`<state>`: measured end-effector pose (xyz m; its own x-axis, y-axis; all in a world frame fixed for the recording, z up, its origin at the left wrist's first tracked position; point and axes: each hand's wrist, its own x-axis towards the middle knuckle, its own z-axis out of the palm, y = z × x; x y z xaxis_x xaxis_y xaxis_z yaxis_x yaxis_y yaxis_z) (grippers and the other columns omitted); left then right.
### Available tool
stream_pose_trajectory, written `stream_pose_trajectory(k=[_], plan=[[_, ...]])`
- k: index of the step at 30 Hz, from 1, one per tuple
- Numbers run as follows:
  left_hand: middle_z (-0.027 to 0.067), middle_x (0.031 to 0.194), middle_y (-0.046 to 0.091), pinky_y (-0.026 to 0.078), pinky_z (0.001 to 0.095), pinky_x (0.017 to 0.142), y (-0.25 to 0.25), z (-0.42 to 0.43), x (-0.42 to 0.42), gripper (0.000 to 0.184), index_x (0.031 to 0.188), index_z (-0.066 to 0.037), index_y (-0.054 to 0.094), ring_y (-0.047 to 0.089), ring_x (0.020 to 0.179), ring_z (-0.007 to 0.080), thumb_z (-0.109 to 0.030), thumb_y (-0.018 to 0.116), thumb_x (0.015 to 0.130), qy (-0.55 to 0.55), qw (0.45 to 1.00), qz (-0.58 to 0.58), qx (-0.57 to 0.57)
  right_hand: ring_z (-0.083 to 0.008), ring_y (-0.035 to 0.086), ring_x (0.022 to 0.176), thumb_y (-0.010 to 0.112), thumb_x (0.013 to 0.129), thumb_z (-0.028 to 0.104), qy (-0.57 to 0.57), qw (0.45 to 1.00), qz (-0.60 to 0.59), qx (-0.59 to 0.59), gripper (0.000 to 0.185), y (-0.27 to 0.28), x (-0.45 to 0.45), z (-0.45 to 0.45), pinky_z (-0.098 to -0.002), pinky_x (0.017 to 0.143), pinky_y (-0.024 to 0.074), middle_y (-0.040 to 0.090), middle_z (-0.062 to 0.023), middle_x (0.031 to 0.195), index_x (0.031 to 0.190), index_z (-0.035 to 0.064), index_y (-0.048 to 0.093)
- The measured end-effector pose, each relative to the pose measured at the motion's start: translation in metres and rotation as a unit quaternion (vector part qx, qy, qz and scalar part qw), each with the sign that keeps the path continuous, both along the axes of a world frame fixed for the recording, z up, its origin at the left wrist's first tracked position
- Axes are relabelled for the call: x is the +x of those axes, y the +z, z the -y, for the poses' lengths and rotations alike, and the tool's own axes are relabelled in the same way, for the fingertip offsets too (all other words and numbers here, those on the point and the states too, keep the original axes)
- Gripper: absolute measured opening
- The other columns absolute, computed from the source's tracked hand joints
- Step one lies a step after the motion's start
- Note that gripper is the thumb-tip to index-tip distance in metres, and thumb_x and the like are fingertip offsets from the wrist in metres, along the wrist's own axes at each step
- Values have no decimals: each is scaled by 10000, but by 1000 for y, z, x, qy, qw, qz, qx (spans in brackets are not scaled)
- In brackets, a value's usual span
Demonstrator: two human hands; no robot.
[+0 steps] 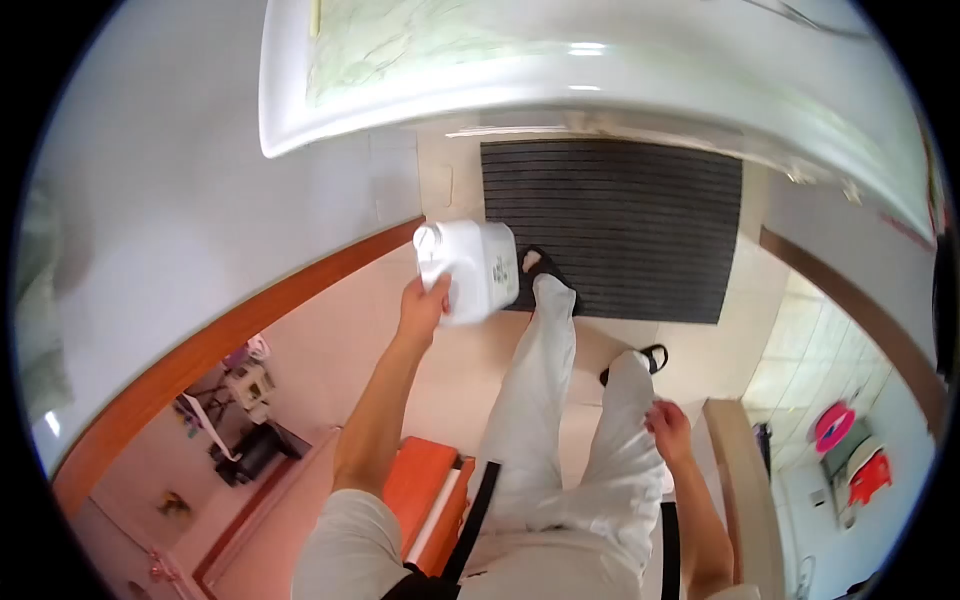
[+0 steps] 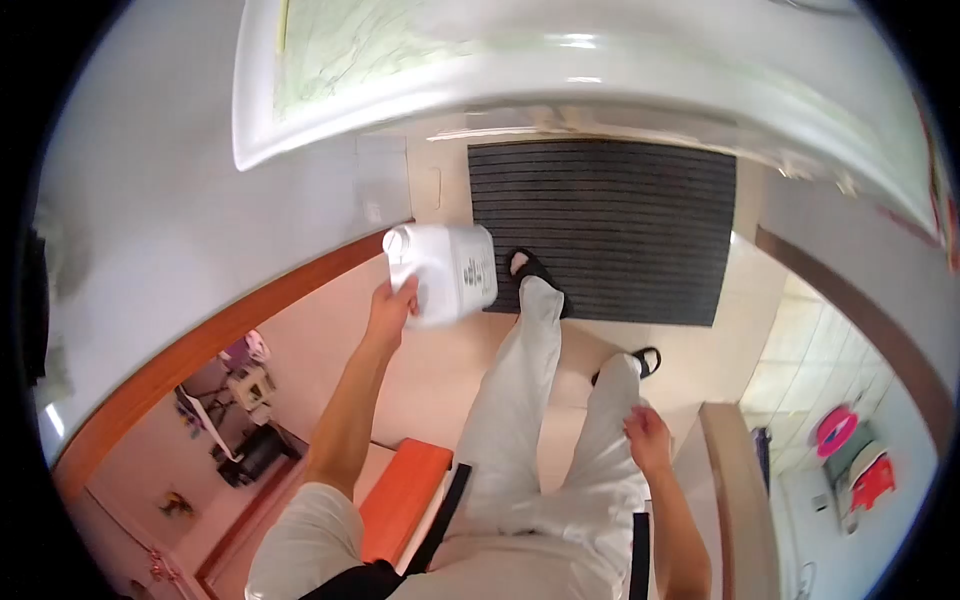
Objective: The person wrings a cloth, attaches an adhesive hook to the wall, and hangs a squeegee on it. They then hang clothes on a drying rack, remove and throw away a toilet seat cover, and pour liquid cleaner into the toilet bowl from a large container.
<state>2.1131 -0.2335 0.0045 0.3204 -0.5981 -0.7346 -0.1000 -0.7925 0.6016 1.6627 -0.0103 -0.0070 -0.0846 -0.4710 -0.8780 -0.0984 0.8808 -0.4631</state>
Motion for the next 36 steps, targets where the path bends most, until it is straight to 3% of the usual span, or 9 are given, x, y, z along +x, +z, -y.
stream_pose_trajectory(k=[7, 9, 11, 12, 17, 26, 29, 33, 36], plan=[[40, 751, 587, 446, 282, 563, 305, -100, -262, 259, 1041, 23, 571, 517, 600, 104, -216, 586, 944, -226, 973, -29, -41, -226, 613, 712, 693, 825, 173, 87, 918, -6, -388, 305, 261, -55, 97, -348, 641, 500, 616, -98, 808, 1093, 45, 619], [83, 800, 622, 466, 321, 590, 350, -111, -327, 282, 1070, 29, 558, 563, 629, 151, -215, 593, 933, -308, 948, -15, -75, -222, 625, 664, 735, 802, 180, 113, 815, -129, -554, 315, 336, -91, 113, -319, 588, 507, 617, -80, 818, 1038, 14, 611], [136, 844, 652, 483, 369, 621, 374, -131, -391, 309, 1085, 34, 548, 613, 664, 217, -217, 609, 914, -395, 909, -2, -135, -235, 639, 681, 738, 793, 254, 225, 781, -241, -530, 329, 382, -141, 109, -327, 578, 515, 608, -85, 794, 964, 14, 590], [54, 818, 609, 463, 282, 569, 381, -129, -419, 251, 1091, 36, 557, 566, 665, 107, -135, 605, 913, -458, 875, 27, -153, -241, 646, 689, 739, 789, 291, 280, 762, -293, -504, 347, 398, -165, 109, -331, 573, 518, 603, -88, 782, 927, 15, 580], [183, 864, 659, 494, 390, 702, 441, -143, -563, 290, 1018, 37, 586, 639, 762, 270, -203, 650, 870, -620, 758, 37, -196, -245, 634, 679, 576, 900, 368, 392, 667, -484, -409, 346, 469, -296, 44, -352, 553, 508, 587, -90, 732, 855, 25, 581], [241, 843, 644, 479, 497, 731, 446, -147, -820, 384, 960, 15, 570, 622, 838, 425, -342, 634, 832, -806, 541, -41, -235, -274, 606, 852, 663, 824, 242, 320, 721, -502, -353, 280, 492, -528, -66, -361, 681, 517, 563, -120, 949, 951, 11, 569], [232, 859, 656, 488, 495, 764, 441, -139, -895, 390, 982, 9, 582, 629, 863, 421, -346, 632, 831, -843, 472, -66, -251, -289, 586, 977, 663, 832, 252, 316, 649, -558, -408, 308, 510, -579, -89, -375, 740, 515, 559, -148, 1085, 980, 5, 554], [233, 901, 666, 498, 477, 778, 438, -147, -990, 406, 1013, 16, 600, 636, 886, 414, -344, 637, 829, -865, 429, -46, -255, -330, 575, 1065, 648, 788, 149, 93, 877, -468, -53, 319, 541, -646, -78, -399, 783, 519, 530, -221, 1231, 1081, 54, 568], [246, 950, 659, 492, 462, 791, 432, -144, -1071, 414, 1020, 33, 609, 627, 923, 412, -333, 642, 830, -881, 418, -27, -219, -336, 597, 1011, 668, 786, 211, 86, 899, -430, 8, 377, 484, -716, -74, -406, 758, 525, 561, -220, 1161, 1112, 58, 553]])
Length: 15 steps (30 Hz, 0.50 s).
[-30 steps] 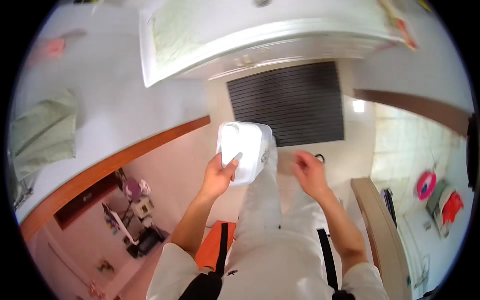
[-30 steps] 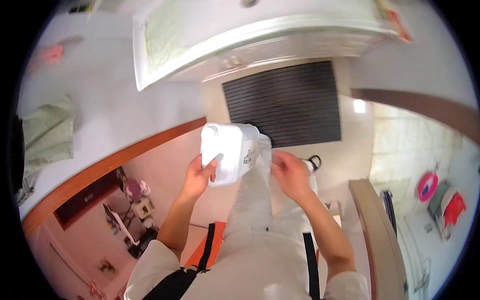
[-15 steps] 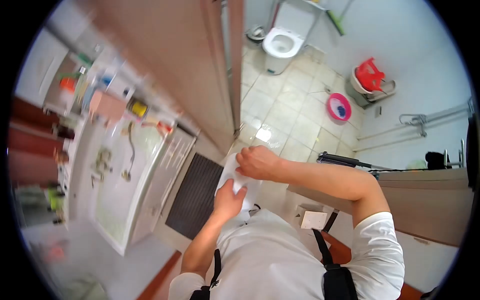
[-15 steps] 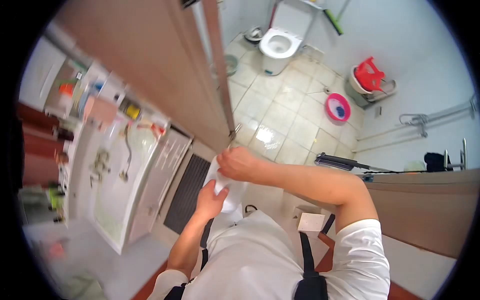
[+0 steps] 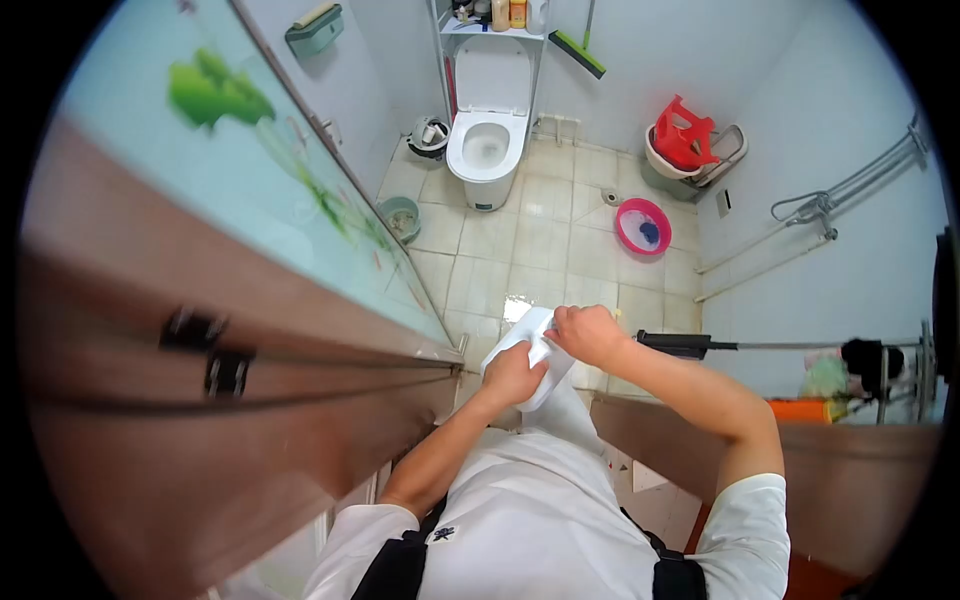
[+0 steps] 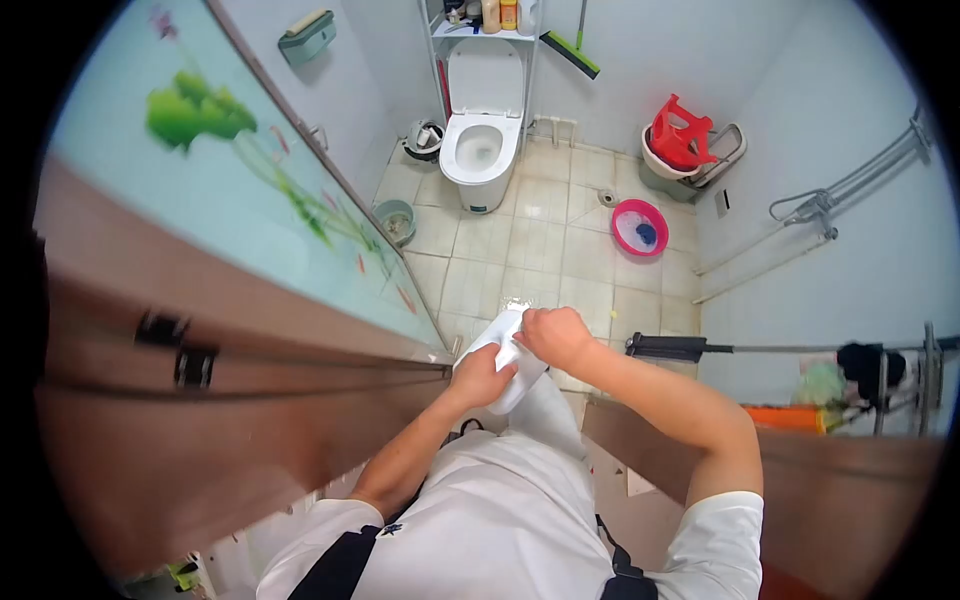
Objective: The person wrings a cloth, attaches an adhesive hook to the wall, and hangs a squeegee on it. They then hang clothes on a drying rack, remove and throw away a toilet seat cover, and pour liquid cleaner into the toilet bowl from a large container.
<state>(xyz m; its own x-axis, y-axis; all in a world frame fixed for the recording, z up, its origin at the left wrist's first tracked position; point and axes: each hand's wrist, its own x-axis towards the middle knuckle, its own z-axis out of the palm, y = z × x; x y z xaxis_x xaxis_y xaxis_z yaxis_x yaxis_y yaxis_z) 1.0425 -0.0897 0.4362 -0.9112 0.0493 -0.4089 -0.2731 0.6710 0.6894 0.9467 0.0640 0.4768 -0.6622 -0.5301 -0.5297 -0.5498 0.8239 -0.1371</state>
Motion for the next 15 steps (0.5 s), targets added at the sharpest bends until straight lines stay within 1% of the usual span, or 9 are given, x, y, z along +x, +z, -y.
stream_pose_trajectory(k=[1, 3, 5, 7, 9, 10, 13, 14, 15], plan=[[247, 949, 659, 492, 462, 788, -4, 2, -27, 411, 1014, 34, 610, 627, 922, 412, -332, 643, 830, -2, 1000, -3, -6, -338, 613, 962, 668, 799, 254, 70, 994, -43, -75, 384, -13, -28, -6, -407, 735, 528, 585, -211, 1098, 1098, 44, 551], [249, 949, 658, 491, 463, 784, -11, 0, -75, 405, 1003, 35, 611, 628, 920, 412, -330, 645, 830, 1, 1000, -5, -19, -340, 645, 862, 669, 824, 339, 211, 944, -122, -224, 425, -27, -82, -23, -410, 688, 533, 632, -191, 973, 1072, 16, 546], [249, 948, 657, 490, 461, 781, -27, -5, -128, 404, 999, 37, 606, 628, 920, 410, -328, 646, 831, 4, 1000, -4, -25, -329, 653, 796, 653, 838, 331, 258, 899, -201, -292, 391, -26, -146, -31, -421, 655, 536, 640, -170, 893, 1020, -2, 557], [246, 936, 656, 490, 460, 774, -37, -8, -179, 399, 992, 36, 602, 630, 909, 405, -327, 647, 832, 18, 999, 4, -35, -315, 660, 786, 644, 835, 303, 244, 917, -169, -266, 341, -32, -208, -25, -408, 625, 538, 648, -159, 867, 957, -8, 581], [241, 912, 655, 489, 459, 762, -36, -5, -226, 390, 983, 30, 597, 633, 888, 398, -326, 650, 832, 40, 998, 10, -44, -298, 665, 833, 642, 815, 257, 172, 976, -30, -131, 271, -43, -260, -7, -369, 597, 538, 656, -156, 895, 883, -4, 618], [239, 900, 653, 489, 458, 753, -34, -2, -247, 381, 982, 27, 595, 633, 873, 396, -318, 655, 831, 44, 998, 25, -47, -270, 637, 858, 635, 787, 204, 190, 971, -16, -142, 208, -42, -283, -3, -348, 603, 536, 631, -142, 917, 833, 3, 603], [238, 865, 649, 487, 465, 731, -22, 6, -311, 362, 976, 24, 582, 631, 844, 402, -300, 660, 833, 67, 996, 39, -36, -231, 617, 781, 610, 782, 181, 359, 887, -165, -239, 155, -39, -351, 4, -328, 614, 532, 591, -92, 832, 816, 31, 591], [240, 854, 649, 488, 472, 728, -21, 9, -335, 361, 972, 26, 573, 630, 843, 412, -299, 655, 838, 70, 997, 36, -23, -217, 592, 779, 580, 776, 152, 404, 856, -173, -272, 111, -37, -381, 3, -322, 637, 527, 547, -72, 816, 826, 53, 582], [242, 843, 649, 489, 480, 725, -21, 13, -356, 361, 968, 29, 564, 629, 842, 422, -298, 651, 842, 70, 997, 36, -11, -219, 591, 796, 578, 779, 157, 434, 838, -179, -279, 112, -27, -409, 6, -323, 651, 526, 546, -73, 834, 833, 59, 581]])
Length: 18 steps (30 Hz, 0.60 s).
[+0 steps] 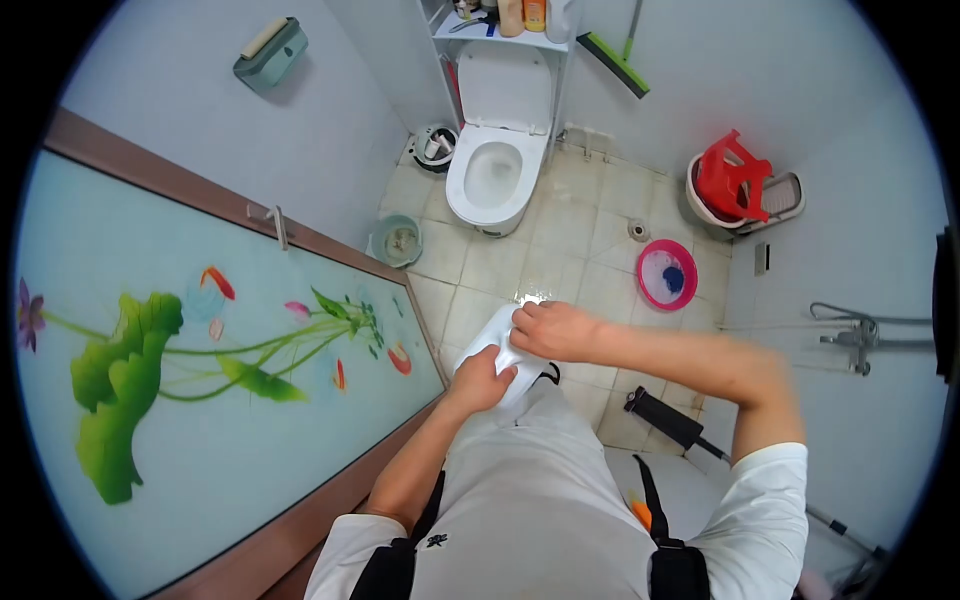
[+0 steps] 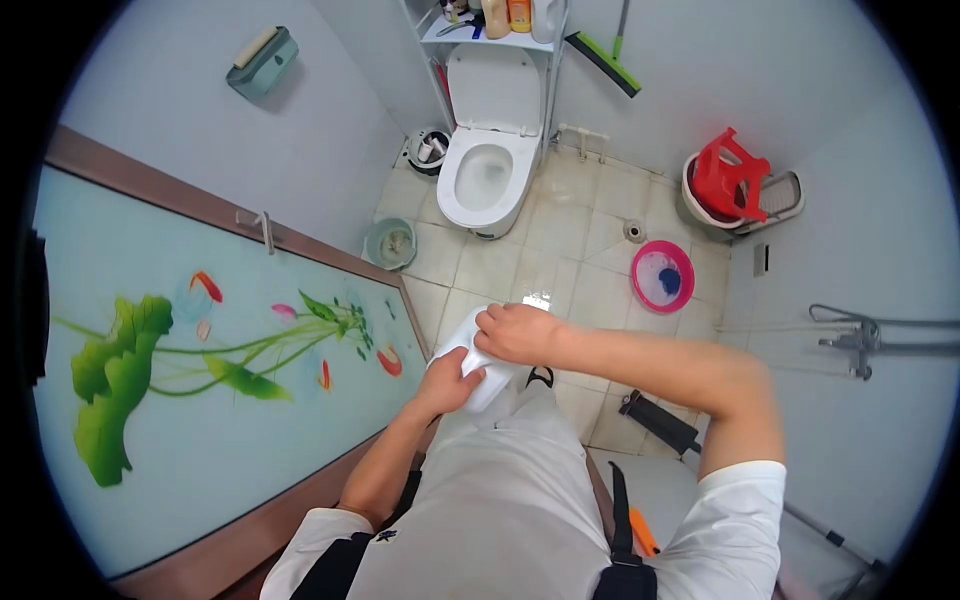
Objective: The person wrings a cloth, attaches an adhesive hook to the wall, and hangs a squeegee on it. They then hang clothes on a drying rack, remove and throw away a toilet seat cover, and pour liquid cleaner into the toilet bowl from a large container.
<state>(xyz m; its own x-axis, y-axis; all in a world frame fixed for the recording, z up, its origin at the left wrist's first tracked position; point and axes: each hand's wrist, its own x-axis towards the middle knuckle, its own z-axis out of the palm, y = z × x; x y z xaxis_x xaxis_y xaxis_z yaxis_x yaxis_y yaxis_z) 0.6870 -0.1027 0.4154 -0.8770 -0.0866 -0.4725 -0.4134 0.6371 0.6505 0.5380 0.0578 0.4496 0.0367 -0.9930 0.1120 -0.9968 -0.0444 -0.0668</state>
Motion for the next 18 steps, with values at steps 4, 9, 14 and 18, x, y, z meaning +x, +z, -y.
stream_pose_trajectory(k=[4, 9, 14, 18], plan=[[249, 840, 639, 486, 470, 724, -25, 25, -70, 365, 965, 34, 567, 620, 827, 426, -295, 665, 840, 34, 997, -71, 16, -252, 583, 872, 609, 764, 127, -13, 997, 51, -51, 187, 28, -99, 19, -345, 710, 523, 542, -91, 922, 935, 60, 574], [211, 819, 643, 489, 436, 680, -53, 44, -149, 325, 956, 44, 558, 635, 762, 371, -255, 642, 862, 113, 984, -61, 120, -219, 592, 877, 613, 868, 118, -402, 813, 399, -136, 251, -35, -213, -2, -341, 733, 512, 594, -87, 970, 1087, 16, 545], [99, 713, 601, 466, 348, 549, 1, 79, -251, 193, 904, 15, 531, 571, 561, 176, -171, 585, 901, 193, 947, 64, 248, -108, 559, 875, 553, 955, 291, -479, 427, 745, -182, 294, -230, -258, 43, -279, 782, 461, 627, -42, 896, 1072, 21, 562], [62, 696, 563, 430, 313, 535, -13, 107, -327, 150, 832, -10, 502, 521, 555, 155, -126, 539, 920, 267, 897, 93, 340, -147, 563, 940, 504, 960, 388, -469, 351, 805, -94, 400, -337, -276, 90, -284, 878, 426, 636, -72, 999, 1048, 1, 556]])
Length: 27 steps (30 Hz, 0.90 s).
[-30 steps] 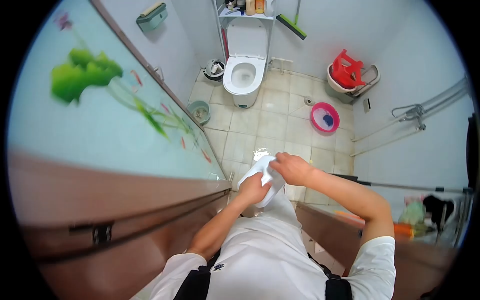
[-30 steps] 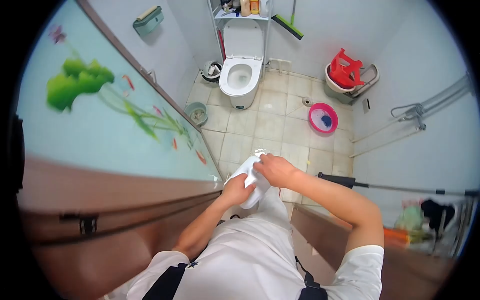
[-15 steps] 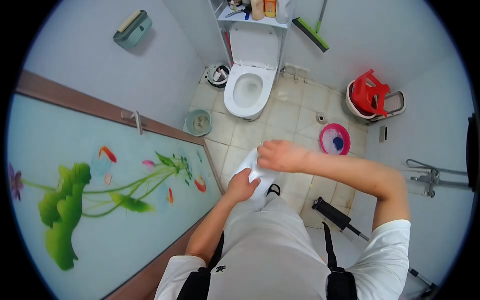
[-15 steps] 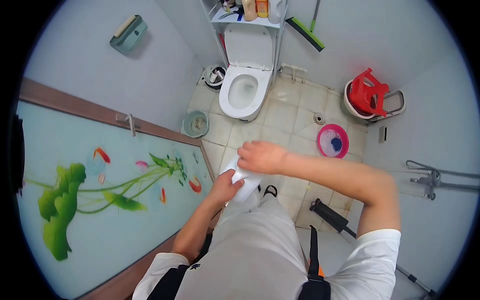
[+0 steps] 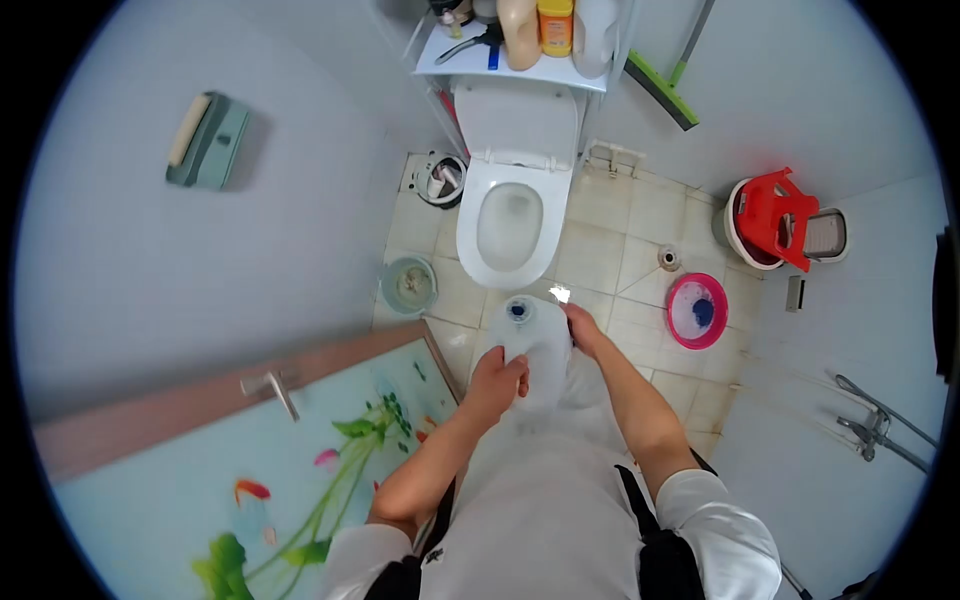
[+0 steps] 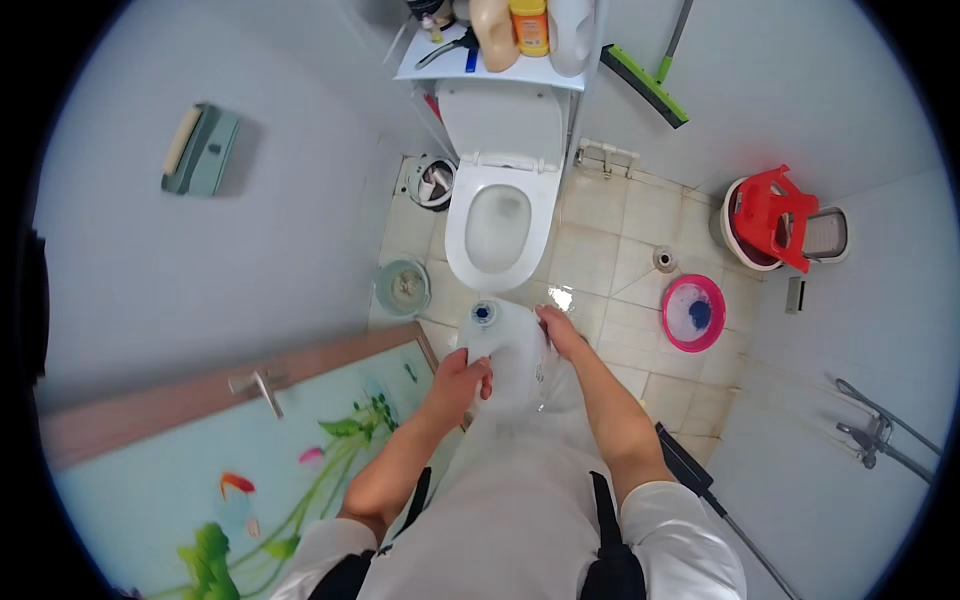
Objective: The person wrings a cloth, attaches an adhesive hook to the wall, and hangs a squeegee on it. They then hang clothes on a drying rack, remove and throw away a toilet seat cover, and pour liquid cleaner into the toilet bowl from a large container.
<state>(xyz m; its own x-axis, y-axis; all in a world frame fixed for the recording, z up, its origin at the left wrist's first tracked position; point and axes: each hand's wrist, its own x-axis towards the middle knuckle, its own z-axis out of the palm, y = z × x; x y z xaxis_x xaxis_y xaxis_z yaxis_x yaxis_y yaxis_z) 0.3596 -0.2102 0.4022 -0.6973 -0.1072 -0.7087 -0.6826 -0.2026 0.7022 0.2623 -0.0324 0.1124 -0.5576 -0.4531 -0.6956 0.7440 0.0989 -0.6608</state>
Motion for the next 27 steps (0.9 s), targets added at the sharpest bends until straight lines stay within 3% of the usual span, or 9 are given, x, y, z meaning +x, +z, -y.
stream_pose_trajectory(k=[3, 6, 7, 10, 11, 14, 17, 20, 27], plan=[[61, 706, 558, 415, 304, 547, -32, 16, -69, 137, 841, -10, 525, 513, 570, 153, -121, 532, 921, 45, 997, 50, 38, -177, 555, 943, 494, 951, 430, -42, 994, -91, 46, 457, -24, -24, 19, -303, 875, 420, 628, -85, 1028, 1039, -13, 557], [55, 712, 558, 404, 299, 556, -67, 22, -131, 124, 855, -10, 559, 507, 579, 147, -110, 528, 922, 52, 993, 105, 27, -181, 550, 929, 510, 940, 433, -50, 998, -20, 23, 469, -32, -55, 27, -302, 855, 417, 623, -88, 1014, 1070, -14, 565], [57, 715, 563, 407, 298, 558, -88, 26, -153, 121, 857, -7, 565, 508, 578, 148, -108, 535, 917, 64, 991, 112, 30, -162, 542, 895, 509, 941, 426, -119, 982, -73, 131, 445, -116, -42, 41, -295, 820, 421, 609, -89, 957, 1072, 8, 587], [67, 724, 575, 419, 298, 561, -130, 42, -211, 124, 849, 7, 577, 512, 575, 153, -103, 555, 904, 83, 984, 158, 25, -170, 558, 925, 506, 941, 427, -80, 995, 40, 51, 445, -88, -96, 45, -304, 836, 428, 628, -97, 1006, 1079, 15, 601], [71, 726, 579, 424, 299, 562, -152, 50, -235, 127, 843, 11, 580, 513, 575, 154, -101, 563, 900, 83, 981, 176, 21, -208, 571, 934, 493, 941, 435, -107, 989, 96, 25, 466, -124, -99, 56, -324, 848, 428, 636, -118, 1018, 1052, -3, 608], [80, 725, 578, 434, 297, 562, -205, 68, -271, 138, 815, 18, 581, 516, 571, 159, -89, 559, 898, 66, 977, 202, 33, -251, 583, 949, 477, 942, 445, -67, 991, 91, 75, 497, -186, -106, 61, -347, 863, 426, 641, -152, 1029, 1045, -23, 611], [100, 723, 587, 442, 317, 587, -240, 79, -292, 157, 778, 37, 579, 523, 576, 174, -72, 560, 889, 48, 975, 218, 18, -264, 594, 942, 452, 946, 450, 10, 991, 66, 119, 521, -193, -122, 59, -354, 856, 431, 641, -179, 1011, 1033, -35, 620], [110, 732, 593, 449, 325, 610, -263, 88, -311, 159, 799, 58, 584, 532, 595, 184, -69, 561, 891, 59, 965, 253, 16, -269, 605, 937, 435, 948, 459, 1, 989, 109, 103, 533, -219, -114, 61, -367, 849, 436, 648, -181, 999, 1035, -28, 633], [128, 787, 601, 463, 311, 578, -283, 96, -320, 141, 890, 98, 586, 542, 615, 191, -42, 566, 897, 69, 955, 286, 41, -272, 620, 945, 393, 956, 441, 37, 976, 186, 110, 538, -206, -118, 65, -369, 848, 442, 665, -175, 1030, 1087, -16, 644]])
